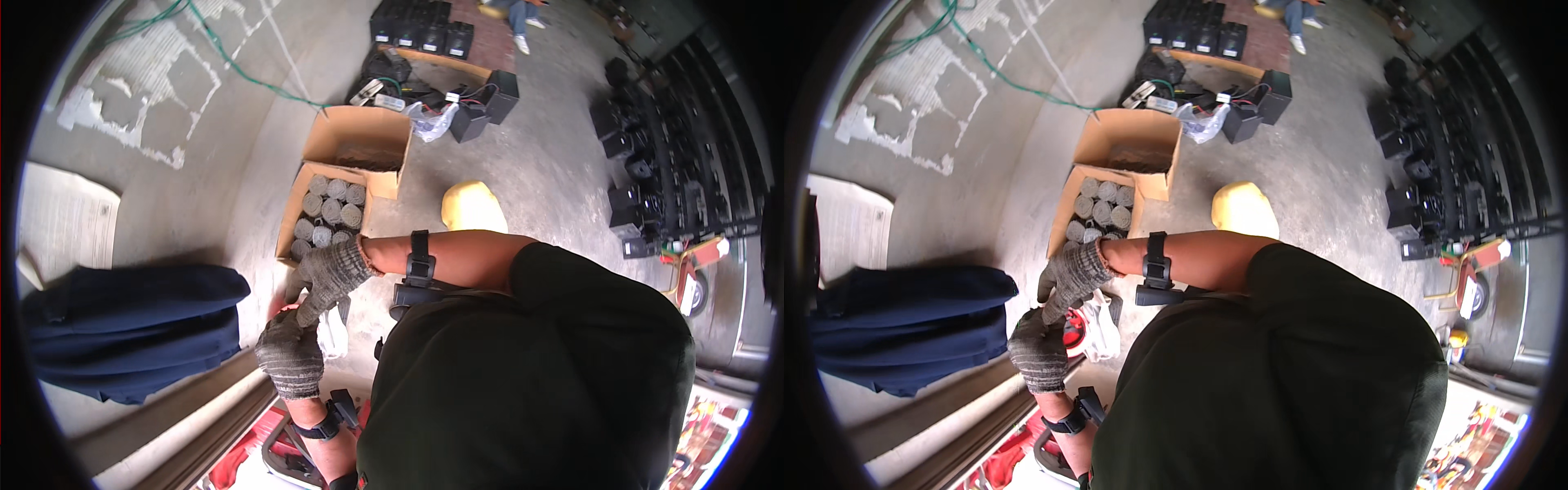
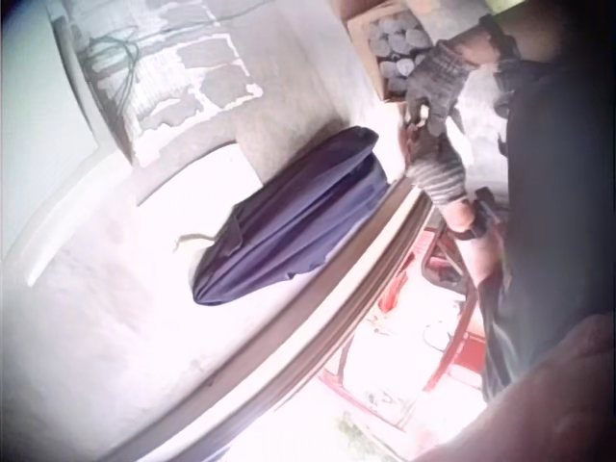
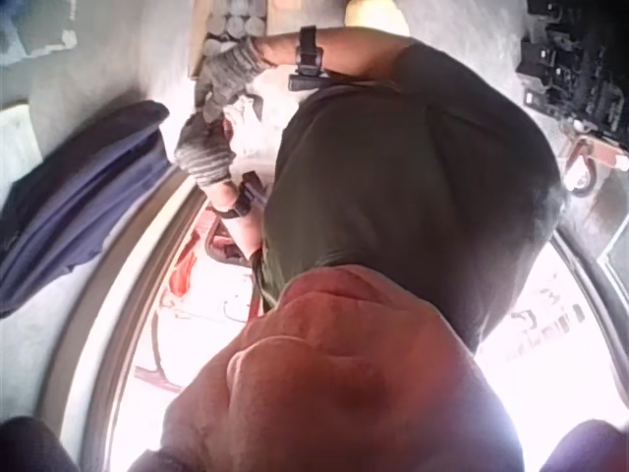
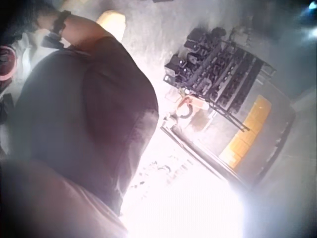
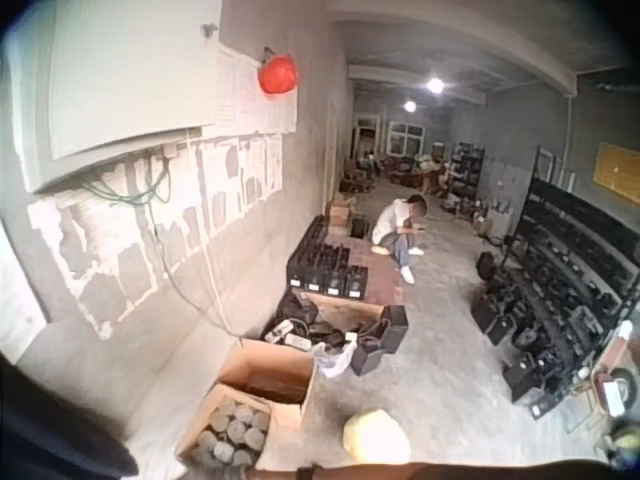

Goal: Inspecting and unrolling motorcycle drive chains.

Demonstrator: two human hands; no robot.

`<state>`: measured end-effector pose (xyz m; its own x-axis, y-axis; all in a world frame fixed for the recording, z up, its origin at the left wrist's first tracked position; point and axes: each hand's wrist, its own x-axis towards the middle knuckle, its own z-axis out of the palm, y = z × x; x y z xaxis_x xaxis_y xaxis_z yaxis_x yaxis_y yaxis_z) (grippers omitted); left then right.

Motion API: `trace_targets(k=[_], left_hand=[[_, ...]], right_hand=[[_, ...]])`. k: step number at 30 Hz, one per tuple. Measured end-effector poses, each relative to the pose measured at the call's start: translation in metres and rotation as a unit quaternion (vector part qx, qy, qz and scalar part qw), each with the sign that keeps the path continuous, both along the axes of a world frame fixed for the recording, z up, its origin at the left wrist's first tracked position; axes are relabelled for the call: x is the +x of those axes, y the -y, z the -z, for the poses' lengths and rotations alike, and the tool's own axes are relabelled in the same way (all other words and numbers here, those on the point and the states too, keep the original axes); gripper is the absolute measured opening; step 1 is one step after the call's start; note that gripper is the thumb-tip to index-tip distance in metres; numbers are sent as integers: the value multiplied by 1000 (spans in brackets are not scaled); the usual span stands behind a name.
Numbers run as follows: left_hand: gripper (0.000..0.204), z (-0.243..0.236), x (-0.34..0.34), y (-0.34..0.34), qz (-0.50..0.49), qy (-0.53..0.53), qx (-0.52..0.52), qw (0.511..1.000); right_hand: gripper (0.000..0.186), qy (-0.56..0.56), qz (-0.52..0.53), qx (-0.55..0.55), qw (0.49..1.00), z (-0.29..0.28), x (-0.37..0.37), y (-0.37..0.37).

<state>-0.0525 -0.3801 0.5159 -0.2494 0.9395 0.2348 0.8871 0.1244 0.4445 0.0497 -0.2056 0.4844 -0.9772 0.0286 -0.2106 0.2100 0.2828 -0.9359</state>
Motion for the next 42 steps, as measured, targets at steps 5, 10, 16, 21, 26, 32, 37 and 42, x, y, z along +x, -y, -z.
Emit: trace_targets(k=[5, 10, 16, 21, 26, 32, 37, 42], left_hand=[[9, -12, 10, -9, 59, -79, -38, 994], [12, -20, 25, -16, 92, -11, -7, 996], [22, -1, 50, -19, 37, 306, 120, 944], [20, 16, 66, -26, -40, 435, 164, 885], [15, 3, 55, -27, 10, 163, 140, 977], [19, -26, 42, -45, 84, -48, 57, 994], [19, -36, 38, -54, 88, -118, -22, 989], [14, -39, 36, -55, 97, -119, -117, 981]], right_hand=[[73, 11, 30, -11, 999, 3, 21, 4], [63, -63, 51, -56, 995, 4, 45, -2], [52, -117, 65, -266, 955, -19, 78, -9], [58, -154, 72, -319, 932, -14, 83, -15], [44, -100, 47, -277, 955, -13, 90, -28], [41, -77, 82, -185, 976, -7, 94, -41], [41, -64, 78, -274, 956, 2, 85, -44], [48, 11, 88, -127, 988, -19, 72, -34]])
